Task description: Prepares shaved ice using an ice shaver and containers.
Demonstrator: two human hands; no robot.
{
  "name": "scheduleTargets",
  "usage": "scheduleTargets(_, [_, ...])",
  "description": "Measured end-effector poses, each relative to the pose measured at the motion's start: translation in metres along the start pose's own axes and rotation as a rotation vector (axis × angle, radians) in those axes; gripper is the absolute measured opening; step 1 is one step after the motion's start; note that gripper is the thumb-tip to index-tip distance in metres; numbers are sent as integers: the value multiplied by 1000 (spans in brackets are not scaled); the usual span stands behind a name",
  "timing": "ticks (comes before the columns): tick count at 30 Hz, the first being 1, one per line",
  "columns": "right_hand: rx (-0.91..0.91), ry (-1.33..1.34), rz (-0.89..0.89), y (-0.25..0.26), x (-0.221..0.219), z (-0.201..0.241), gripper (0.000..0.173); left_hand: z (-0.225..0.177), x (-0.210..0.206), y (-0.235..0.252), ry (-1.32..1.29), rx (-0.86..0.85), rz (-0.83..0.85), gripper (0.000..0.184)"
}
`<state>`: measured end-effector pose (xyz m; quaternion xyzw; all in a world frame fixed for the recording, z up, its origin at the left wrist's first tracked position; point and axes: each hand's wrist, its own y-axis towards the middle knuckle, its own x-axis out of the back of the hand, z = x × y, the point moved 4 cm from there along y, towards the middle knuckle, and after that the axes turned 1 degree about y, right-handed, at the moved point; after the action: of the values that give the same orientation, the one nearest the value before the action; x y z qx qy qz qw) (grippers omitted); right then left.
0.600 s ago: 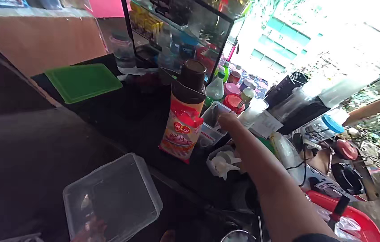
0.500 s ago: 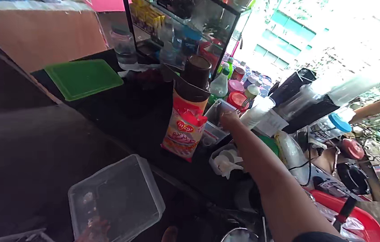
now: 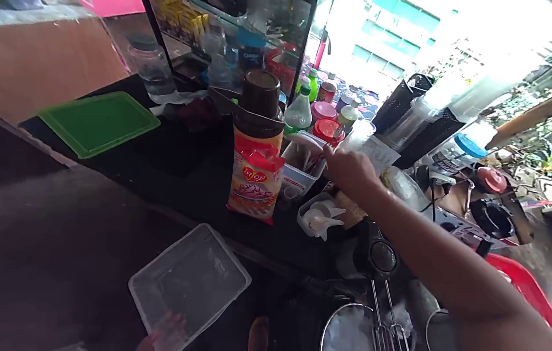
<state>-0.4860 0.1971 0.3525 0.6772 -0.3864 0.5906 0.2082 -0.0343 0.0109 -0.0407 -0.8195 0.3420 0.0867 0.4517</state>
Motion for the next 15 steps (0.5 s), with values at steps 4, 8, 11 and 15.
scheduleTargets(4, [-21,106,41,-19,-69,-10,28,11,-6,1,-17,-3,-15,44])
scheduleTargets(8, [-95,278,51,-24,-82,-19,30,30,-9,-3,-28,-54,-37,40])
scheduleTargets(11, [-134,683,50,-45,-62,-33,37,49,-5,-10,-22,-88,-76,37])
scheduleTargets(15, [-85,1380,-1,-154,-28,-43,31,82,-6,-30,53,-99,-189,28])
